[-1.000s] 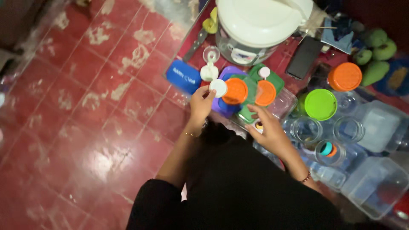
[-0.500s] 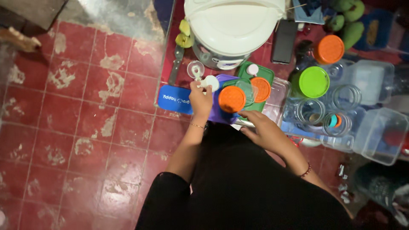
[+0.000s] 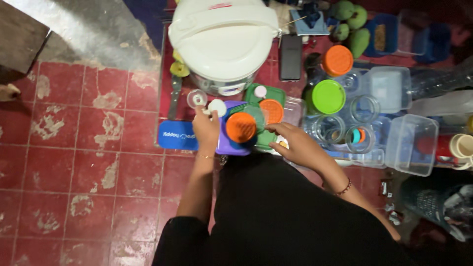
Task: The person opens and closes a series of household containers on a kitchen table, including a blue-lidded box, a white bottle, a glass jar with an orange lid, a black-lidded bottle, a green-lidded plastic canister, and a small yellow-lidded jar, twisting lids on and off and setting each container back on the table.
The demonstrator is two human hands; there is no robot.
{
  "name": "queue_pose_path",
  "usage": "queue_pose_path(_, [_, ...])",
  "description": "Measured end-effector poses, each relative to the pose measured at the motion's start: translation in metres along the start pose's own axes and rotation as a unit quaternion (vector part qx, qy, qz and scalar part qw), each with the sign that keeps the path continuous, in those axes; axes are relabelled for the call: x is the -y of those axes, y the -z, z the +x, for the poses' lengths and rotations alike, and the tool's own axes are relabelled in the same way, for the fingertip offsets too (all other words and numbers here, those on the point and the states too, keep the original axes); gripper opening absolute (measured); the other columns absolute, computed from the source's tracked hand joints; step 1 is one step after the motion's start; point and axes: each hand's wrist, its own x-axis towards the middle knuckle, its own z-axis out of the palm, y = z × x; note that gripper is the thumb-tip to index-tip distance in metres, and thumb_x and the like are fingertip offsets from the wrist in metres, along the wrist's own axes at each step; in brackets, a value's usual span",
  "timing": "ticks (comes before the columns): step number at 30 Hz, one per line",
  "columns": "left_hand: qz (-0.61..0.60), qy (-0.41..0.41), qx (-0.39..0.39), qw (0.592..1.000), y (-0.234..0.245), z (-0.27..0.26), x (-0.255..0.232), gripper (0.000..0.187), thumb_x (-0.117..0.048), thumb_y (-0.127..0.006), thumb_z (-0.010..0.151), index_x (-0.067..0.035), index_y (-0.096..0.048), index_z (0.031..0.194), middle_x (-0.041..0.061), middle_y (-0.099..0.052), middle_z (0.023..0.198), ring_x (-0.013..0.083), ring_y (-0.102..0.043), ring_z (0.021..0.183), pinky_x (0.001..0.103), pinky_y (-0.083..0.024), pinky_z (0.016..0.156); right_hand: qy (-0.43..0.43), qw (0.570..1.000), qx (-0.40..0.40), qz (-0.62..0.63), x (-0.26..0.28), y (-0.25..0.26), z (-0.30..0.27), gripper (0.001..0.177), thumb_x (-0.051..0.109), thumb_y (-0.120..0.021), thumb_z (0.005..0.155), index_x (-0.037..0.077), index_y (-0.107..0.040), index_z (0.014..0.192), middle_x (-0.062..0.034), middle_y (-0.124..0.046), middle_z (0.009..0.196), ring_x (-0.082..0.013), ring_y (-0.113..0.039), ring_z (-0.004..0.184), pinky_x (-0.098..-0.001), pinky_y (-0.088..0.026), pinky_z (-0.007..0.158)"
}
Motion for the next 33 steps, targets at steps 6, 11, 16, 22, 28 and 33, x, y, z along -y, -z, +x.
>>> queue_pose_path(6, [0.037,-0.011,0.021,0.999,0.018,-0.012,-0.022,0.06,-0.022,-0.075,0.088,0.004,-0.05,0.136,0.029,-0.07,0.097,0.0487,-0.067,0.091,0.055,-0.053,0.074,0.005,1.0,-0.014,0.009,-0.037,0.033,-0.006,0.046,0.021,-0.07,0.089,0.004,-0.061,0.131,-0.0165,-0.066,0.129,-0.034,-0.065,0.115,-0.0424,-0.051,0.097])
queue_pose_path(11, [0.001,-0.017,0.025,1.0,0.01,-0.029,-0.057,0.049,-0.021,-0.074,0.091,-0.001,-0.057,0.132,0.018,-0.07,0.081,0.0357,-0.07,0.073,0.046,-0.053,0.067,-0.086,0.995,-0.02,0.048,-0.08,0.071,-0.013,0.045,0.024,-0.071,0.088,0.008,-0.063,0.129,-0.0125,-0.071,0.121,-0.0277,-0.071,0.105,-0.0391,-0.057,0.086])
queue_pose_path(16, [-0.068,-0.116,0.097,0.986,-0.04,-0.046,-0.112,0.047,-0.016,-0.075,0.086,-0.003,-0.06,0.129,0.013,-0.07,0.089,0.0304,-0.069,0.073,0.04,-0.055,0.068,-0.136,0.983,-0.094,0.084,-0.149,0.112,-0.015,0.045,0.025,-0.07,0.09,0.004,-0.062,0.129,-0.0144,-0.071,0.119,-0.0295,-0.071,0.105,-0.0393,-0.059,0.082])
queue_pose_path(22, [-0.101,-0.166,0.199,0.96,-0.118,-0.06,-0.173,0.058,-0.017,-0.076,0.082,-0.002,-0.053,0.134,0.018,-0.072,0.107,0.0379,-0.071,0.093,0.043,-0.058,0.079,-0.128,0.984,-0.114,-0.051,-0.254,0.132,0.002,0.069,0.033,-0.081,0.084,0.004,-0.054,0.141,-0.0269,-0.059,0.137,-0.0442,-0.052,0.13,-0.051,-0.046,0.104])
queue_pose_path(28, [-0.056,-0.181,0.242,0.951,-0.144,-0.082,-0.189,0.06,-0.022,-0.076,0.084,-0.002,-0.052,0.136,0.025,-0.07,0.108,0.0453,-0.068,0.094,0.05,-0.055,0.079,-0.248,0.957,-0.119,-0.089,-0.326,0.112,0.074,0.122,0.042,-0.093,0.061,0.019,-0.027,0.16,-0.0368,-0.023,0.156,-0.0576,-0.034,0.139,-0.0561,-0.039,0.114])
queue_pose_path(33, [-0.029,-0.133,0.262,0.955,-0.134,-0.085,-0.187,0.059,-0.024,-0.076,0.084,-0.002,-0.054,0.134,0.026,-0.07,0.108,0.0431,-0.069,0.091,0.049,-0.056,0.079,-0.262,0.952,-0.11,-0.115,-0.337,0.104,0.109,0.135,0.049,-0.096,0.058,0.016,-0.014,0.161,-0.0419,-0.002,0.156,-0.0667,-0.019,0.138,-0.0598,-0.034,0.113])
